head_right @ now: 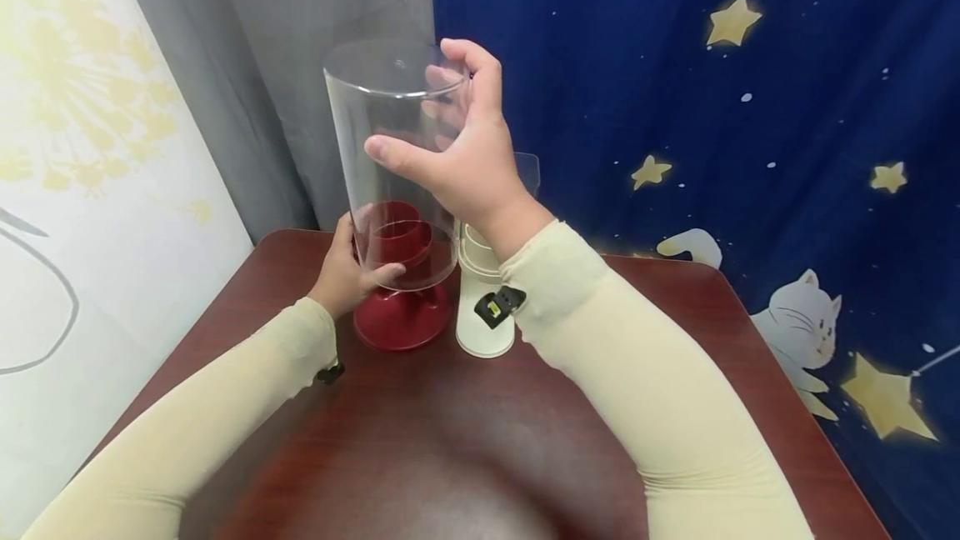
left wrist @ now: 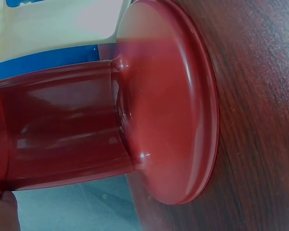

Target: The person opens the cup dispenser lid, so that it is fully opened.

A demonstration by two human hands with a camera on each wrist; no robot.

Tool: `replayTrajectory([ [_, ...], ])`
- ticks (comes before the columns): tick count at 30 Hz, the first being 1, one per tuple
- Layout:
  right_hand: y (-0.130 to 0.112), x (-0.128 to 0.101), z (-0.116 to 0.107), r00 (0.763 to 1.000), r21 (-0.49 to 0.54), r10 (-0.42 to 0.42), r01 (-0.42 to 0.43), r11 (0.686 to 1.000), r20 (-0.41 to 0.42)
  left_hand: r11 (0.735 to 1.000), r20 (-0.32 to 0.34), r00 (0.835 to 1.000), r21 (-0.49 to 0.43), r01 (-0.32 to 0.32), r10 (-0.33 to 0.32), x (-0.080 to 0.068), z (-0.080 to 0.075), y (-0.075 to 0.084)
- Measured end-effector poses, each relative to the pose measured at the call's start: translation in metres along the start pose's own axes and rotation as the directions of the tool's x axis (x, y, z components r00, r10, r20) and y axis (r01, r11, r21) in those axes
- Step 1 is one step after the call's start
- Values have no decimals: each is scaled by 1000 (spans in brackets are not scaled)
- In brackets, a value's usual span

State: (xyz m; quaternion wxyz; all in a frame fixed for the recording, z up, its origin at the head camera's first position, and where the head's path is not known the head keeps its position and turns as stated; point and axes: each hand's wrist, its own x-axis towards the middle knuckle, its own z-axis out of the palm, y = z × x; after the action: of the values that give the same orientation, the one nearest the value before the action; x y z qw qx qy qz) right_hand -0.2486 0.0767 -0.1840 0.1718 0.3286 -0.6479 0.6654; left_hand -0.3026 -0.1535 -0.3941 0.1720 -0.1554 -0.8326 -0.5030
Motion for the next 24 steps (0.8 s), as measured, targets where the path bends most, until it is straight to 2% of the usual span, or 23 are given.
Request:
replayTrajectory([
  [3,3,-6,-5,1000,28,-2,2,1000,7,996,10,996,-2,84,-84,-2,-1,2],
  [7,5,-15,-10,1000,41,-5,5,999,6,990,18,991,-26,136,-135,-4,0,4],
  [14,5,-27,-16,1000,6,12,-13,1000,4,985,27,987,-66,160,-159,-5,3,7],
  [24,8,-46,-22,999,28,20,-21,999,29,987,31,991,-92,132,-130,-6,2,3],
])
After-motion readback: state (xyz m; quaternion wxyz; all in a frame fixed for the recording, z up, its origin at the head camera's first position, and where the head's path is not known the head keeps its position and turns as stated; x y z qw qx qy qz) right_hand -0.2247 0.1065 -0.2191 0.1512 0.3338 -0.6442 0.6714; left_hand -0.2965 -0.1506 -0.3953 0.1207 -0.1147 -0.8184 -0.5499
